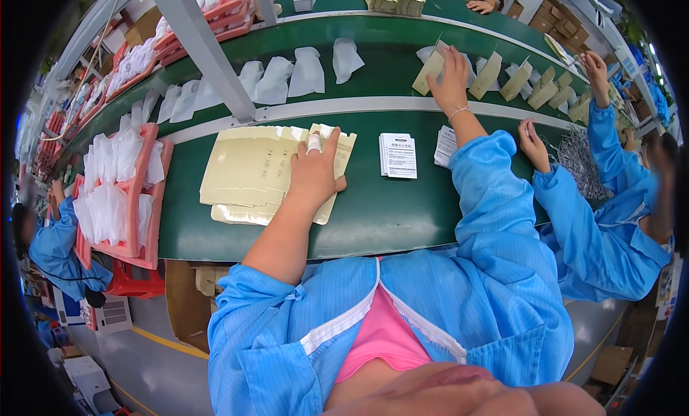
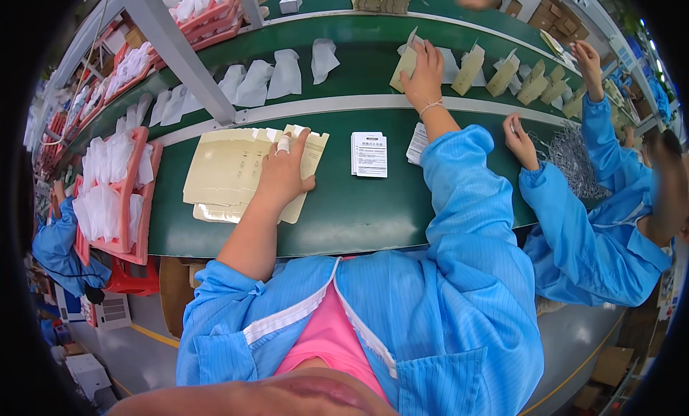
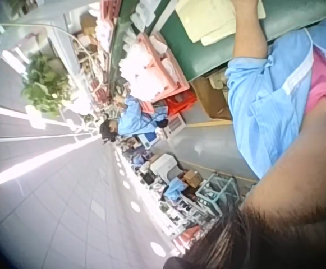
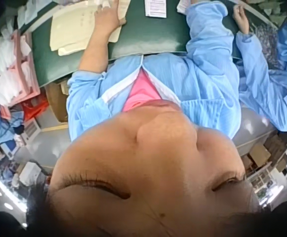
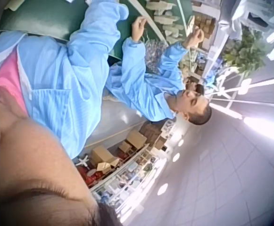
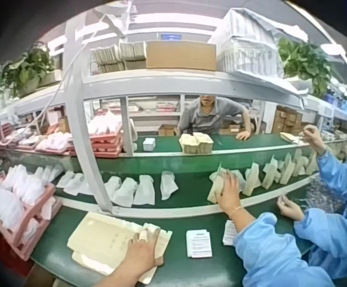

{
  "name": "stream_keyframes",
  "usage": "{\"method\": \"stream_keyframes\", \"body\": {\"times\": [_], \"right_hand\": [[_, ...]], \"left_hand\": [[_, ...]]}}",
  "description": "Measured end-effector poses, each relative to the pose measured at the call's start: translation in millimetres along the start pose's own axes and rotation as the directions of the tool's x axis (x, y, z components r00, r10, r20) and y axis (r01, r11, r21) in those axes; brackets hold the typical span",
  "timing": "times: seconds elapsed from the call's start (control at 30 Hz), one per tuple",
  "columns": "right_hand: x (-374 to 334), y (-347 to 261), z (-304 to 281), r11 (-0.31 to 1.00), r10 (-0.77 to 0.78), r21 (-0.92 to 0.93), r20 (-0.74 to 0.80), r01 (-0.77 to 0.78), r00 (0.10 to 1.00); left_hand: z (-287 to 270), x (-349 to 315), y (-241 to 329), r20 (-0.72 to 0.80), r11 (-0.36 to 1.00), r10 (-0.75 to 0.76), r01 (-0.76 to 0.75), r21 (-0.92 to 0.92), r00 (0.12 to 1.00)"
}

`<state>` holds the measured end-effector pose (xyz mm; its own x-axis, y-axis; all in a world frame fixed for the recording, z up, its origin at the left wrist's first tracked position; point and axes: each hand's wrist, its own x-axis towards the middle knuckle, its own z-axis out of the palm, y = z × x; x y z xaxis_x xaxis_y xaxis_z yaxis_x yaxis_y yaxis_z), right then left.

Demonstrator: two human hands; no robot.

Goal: Folding flat cardboard packaging into boxes and inserting small instruction sheets at a manual assembly station.

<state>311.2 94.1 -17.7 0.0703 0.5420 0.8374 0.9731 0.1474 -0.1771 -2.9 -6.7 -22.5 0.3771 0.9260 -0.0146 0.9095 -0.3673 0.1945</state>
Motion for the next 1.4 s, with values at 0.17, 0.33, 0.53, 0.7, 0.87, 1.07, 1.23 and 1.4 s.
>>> {"method": "stream_keyframes", "body": {"times": [0.17,0.33,0.53,0.7,0.87,1.07,1.23,1.4], "right_hand": [[-9,-58,-31,0.937,-0.134,0.347,0.232,0.047,0.963],[-43,-123,-63,0.612,-0.028,0.642,0.601,-0.462,0.799],[-56,-140,-86,0.310,-0.002,0.673,0.707,-0.672,0.707],[-54,-149,-104,0.368,-0.084,0.702,0.679,-0.610,0.730],[-63,-162,-96,0.051,-0.080,0.894,0.447,-0.444,0.891],[-74,-183,-99,-0.302,-0.070,0.754,0.593,-0.584,0.802],[-73,-185,-97,-0.203,-0.101,0.766,0.603,-0.610,0.791],[-66,-179,-108,-0.455,-0.217,0.693,0.523,-0.559,0.824]], "left_hand": [[-1,5,-3,-0.219,0.987,-0.006,-0.030,-0.160,0.976],[-1,10,-11,-0.520,0.858,-0.031,-0.244,-0.452,0.854],[-23,-9,16,-0.708,0.899,0.090,-0.363,-0.245,0.700],[-27,-14,23,-0.660,0.915,0.119,-0.340,-0.217,0.741],[-15,-14,15,-0.565,0.805,-0.033,-0.313,-0.504,0.824],[0,-12,13,-0.778,0.793,0.091,-0.518,-0.322,0.622],[8,0,6,-0.928,0.625,0.262,-0.779,-0.046,0.265],[0,-7,11,-0.892,0.579,0.320,-0.811,-0.084,0.320]]}}
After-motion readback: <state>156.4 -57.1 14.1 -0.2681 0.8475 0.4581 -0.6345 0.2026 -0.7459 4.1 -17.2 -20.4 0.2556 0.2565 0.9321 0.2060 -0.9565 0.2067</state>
